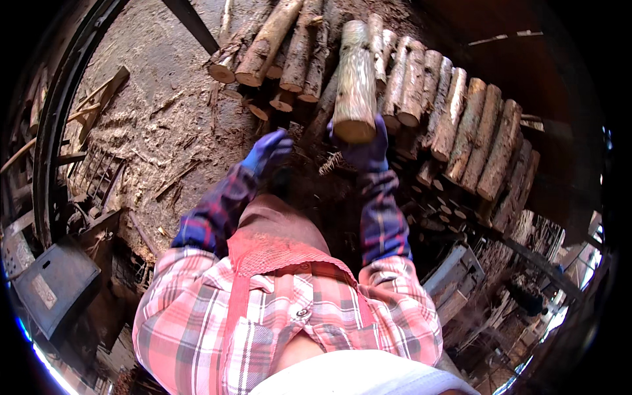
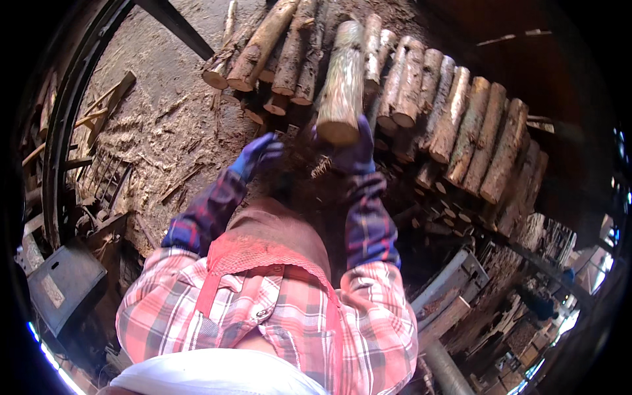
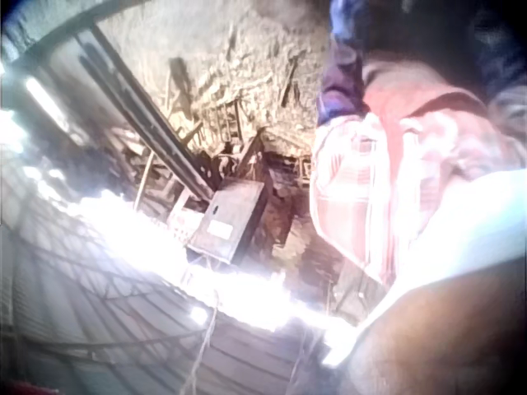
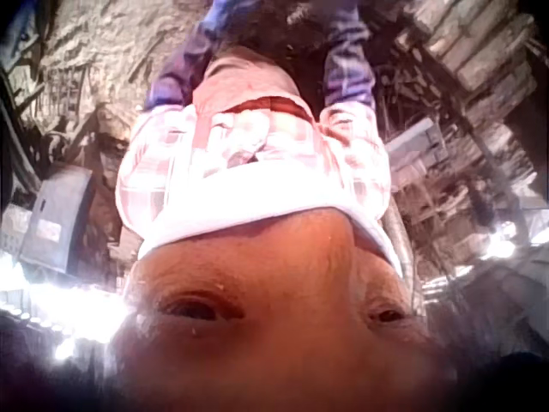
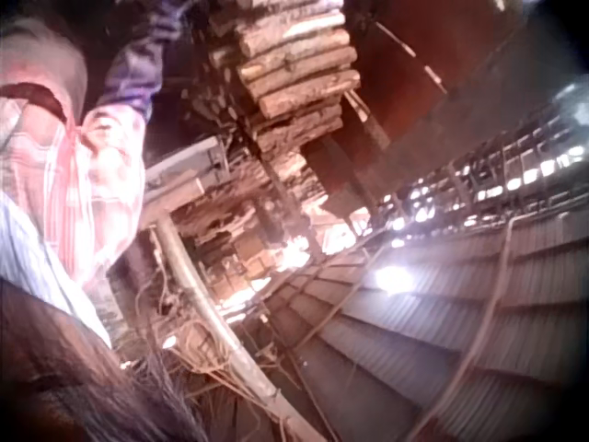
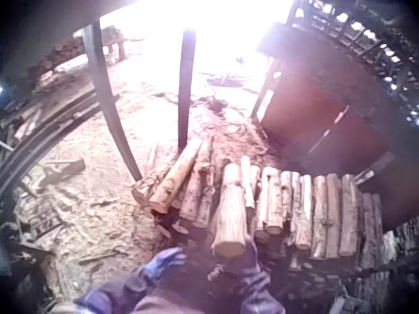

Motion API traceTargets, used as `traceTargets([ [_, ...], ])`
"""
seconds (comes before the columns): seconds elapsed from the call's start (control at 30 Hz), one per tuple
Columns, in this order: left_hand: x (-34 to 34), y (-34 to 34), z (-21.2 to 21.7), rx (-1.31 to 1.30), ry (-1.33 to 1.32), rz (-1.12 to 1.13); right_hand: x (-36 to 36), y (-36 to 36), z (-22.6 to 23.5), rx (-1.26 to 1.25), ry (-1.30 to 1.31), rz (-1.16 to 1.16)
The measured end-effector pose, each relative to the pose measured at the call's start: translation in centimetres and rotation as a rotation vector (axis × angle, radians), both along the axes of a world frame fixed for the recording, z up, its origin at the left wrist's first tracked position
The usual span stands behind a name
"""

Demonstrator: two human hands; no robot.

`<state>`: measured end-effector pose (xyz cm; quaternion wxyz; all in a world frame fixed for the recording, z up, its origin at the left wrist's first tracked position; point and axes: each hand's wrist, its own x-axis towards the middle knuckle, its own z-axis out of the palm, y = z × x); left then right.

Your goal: The person picks up cut logs from a pile and places them onto a metal conveyor or splitter platform. The person wears blue gloves and a plaid shirt, repeatedly lifting and arranging the logs in a neat row.

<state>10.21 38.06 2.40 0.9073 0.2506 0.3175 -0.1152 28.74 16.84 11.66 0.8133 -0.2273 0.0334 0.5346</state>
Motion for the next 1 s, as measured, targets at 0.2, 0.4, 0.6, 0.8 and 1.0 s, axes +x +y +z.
traceTargets([
  [0.2, 7.4, -11.8, 4.8, 0.482, -0.641, 0.057, -17.1, -9.7, 6.2, -0.184, -0.005, -0.173],
  [0.4, 5.8, -22.3, 11.6, -0.082, -0.235, -0.178, -22.9, -22.5, 5.5, -0.509, -0.561, -0.119],
  [0.6, 9.3, -27.5, 11.8, 0.177, -1.368, -0.393, -25.9, -18.7, 11.7, -0.871, -0.908, -0.893],
  [0.8, 3.2, -42.1, 28.0, -0.111, -1.388, -0.808, -30.7, -25.7, 13.6, -0.921, -0.977, -1.626],
  [1.0, -5.8, -50.9, 20.3, 0.272, -1.116, -1.442, -40.0, -28.6, 1.2, -0.522, -0.415, -1.871],
])
